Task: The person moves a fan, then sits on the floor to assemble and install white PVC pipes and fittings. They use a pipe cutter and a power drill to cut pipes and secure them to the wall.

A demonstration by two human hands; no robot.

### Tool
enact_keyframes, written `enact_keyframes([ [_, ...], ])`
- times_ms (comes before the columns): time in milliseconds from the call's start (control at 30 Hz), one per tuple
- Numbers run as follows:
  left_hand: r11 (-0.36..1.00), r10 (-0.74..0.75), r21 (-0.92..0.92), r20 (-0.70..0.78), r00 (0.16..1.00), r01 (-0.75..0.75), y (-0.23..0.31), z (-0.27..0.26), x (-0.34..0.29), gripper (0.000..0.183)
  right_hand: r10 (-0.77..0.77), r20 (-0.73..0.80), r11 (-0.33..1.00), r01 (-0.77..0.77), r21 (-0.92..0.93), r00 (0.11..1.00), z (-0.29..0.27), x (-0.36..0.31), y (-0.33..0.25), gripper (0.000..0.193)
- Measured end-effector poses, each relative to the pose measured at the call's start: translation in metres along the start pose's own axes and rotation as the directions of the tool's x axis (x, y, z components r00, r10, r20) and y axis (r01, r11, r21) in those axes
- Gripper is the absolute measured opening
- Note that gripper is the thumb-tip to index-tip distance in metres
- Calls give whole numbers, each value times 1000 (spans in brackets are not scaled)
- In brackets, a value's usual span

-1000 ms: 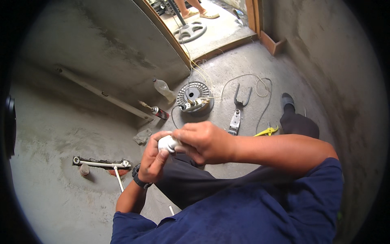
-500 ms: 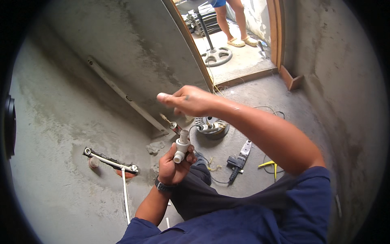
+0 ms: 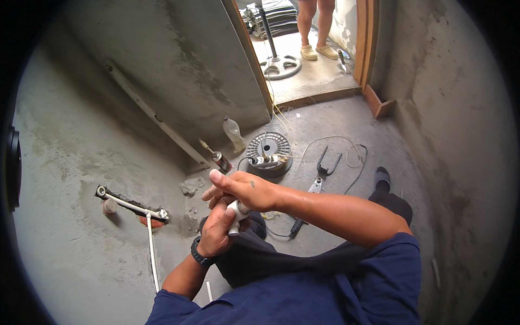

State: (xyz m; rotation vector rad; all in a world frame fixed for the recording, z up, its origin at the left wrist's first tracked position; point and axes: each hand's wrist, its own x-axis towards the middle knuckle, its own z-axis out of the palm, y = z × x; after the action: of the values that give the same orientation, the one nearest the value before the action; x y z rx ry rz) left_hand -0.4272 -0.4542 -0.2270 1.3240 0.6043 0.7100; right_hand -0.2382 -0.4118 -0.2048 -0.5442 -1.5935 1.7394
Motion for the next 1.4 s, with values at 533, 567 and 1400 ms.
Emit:
enact_keyframes([
  [533,947,70,306,109,992,-100,14,16,2,39,-272,-54,957,276,85,961,8,-35,-3,71],
  [567,948,66,303,106,992,-95,15,17,2,39,-268,-61,960,272,68,961,8,-36,-2,71],
  [1400,869,178,430,188,966,-244,14,25,18,39,-431,-14,882,418,-216,902,-7,-51,-11,69],
])
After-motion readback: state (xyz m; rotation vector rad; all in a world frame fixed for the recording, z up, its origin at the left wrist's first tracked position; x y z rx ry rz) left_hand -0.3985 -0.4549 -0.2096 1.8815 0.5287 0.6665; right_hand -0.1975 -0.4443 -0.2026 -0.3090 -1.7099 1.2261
